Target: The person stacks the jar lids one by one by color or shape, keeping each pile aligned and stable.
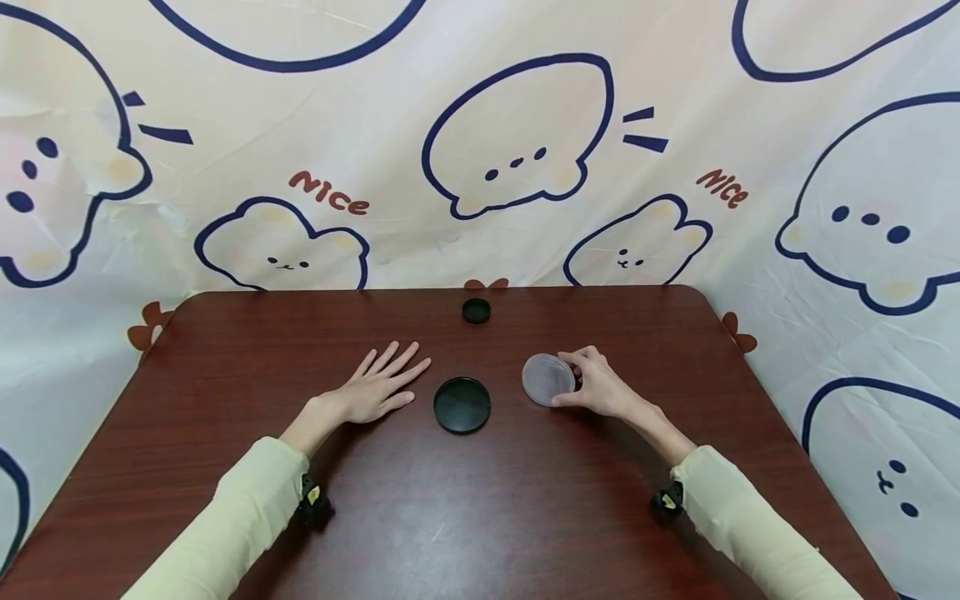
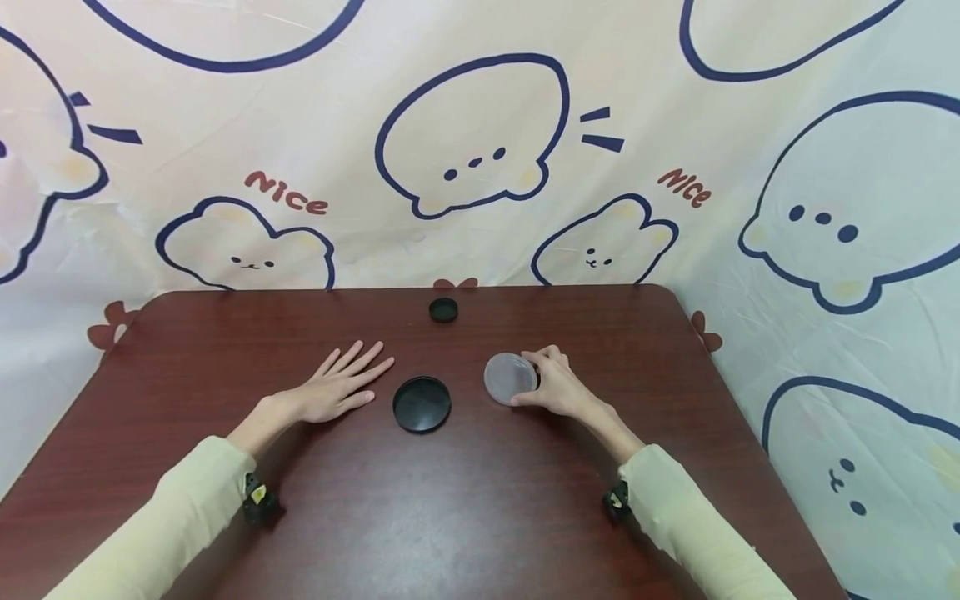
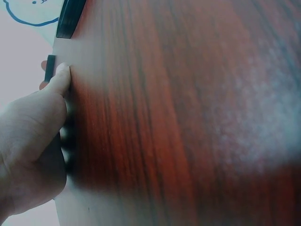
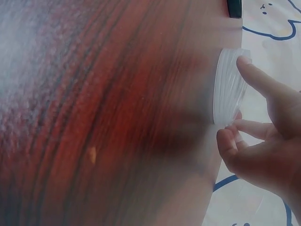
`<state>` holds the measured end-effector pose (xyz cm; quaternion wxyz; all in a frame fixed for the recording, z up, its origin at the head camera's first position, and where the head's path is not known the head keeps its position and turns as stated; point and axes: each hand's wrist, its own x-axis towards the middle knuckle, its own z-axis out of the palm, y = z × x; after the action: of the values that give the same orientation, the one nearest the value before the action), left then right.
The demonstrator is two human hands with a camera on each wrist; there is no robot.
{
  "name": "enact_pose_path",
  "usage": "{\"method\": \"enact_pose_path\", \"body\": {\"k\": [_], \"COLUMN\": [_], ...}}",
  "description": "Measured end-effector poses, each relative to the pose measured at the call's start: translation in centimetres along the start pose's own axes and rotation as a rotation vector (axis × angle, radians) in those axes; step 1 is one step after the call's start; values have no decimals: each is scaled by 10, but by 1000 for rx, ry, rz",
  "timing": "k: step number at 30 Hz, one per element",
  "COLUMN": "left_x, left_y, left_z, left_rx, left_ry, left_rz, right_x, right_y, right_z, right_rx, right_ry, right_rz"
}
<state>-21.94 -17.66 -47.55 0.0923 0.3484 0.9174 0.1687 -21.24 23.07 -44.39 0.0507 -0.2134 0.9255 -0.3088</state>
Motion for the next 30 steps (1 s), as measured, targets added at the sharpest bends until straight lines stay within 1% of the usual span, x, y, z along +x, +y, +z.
{"method": "enact_pose_path", "body": {"k": [5, 8, 11, 15, 18, 20, 22, 25, 27, 30], "left_x": [2, 2, 2, 2, 1, 1, 1, 0, -1, -1], "left_y": [-7, -7, -6, -4, -5, -5, -5, -1, 4, 4], "left_z": [6, 5, 4, 2, 2, 3, 3, 0, -3, -3], "left_rx": [9, 13, 10, 3, 10, 20, 12, -4, 2, 15], "left_ry": [-4, -10, -17, -21, -17, -21, -20, -11, -11, -6], "left_rz": [-4, -12, -18, -20, -15, -16, -9, -2, -9, -15], "right_x": [-1, -1, 0, 1, 3, 5, 6, 8, 10, 17], "right_y": [-1, -1, -4, -20, -40, -54, -67, -82, -88, -94], "right_z": [0, 0, 2, 8, 17, 25, 33, 47, 55, 67], "right_rx": [0, -3, -17, -29, -33, -40, -39, -34, -26, -23], "right_ry": [-5, -3, 26, 99, 115, 94, 54, -11, -50, -93], "right_rz": [6, 16, 19, -18, -73, -119, -159, -206, -214, -211]}}
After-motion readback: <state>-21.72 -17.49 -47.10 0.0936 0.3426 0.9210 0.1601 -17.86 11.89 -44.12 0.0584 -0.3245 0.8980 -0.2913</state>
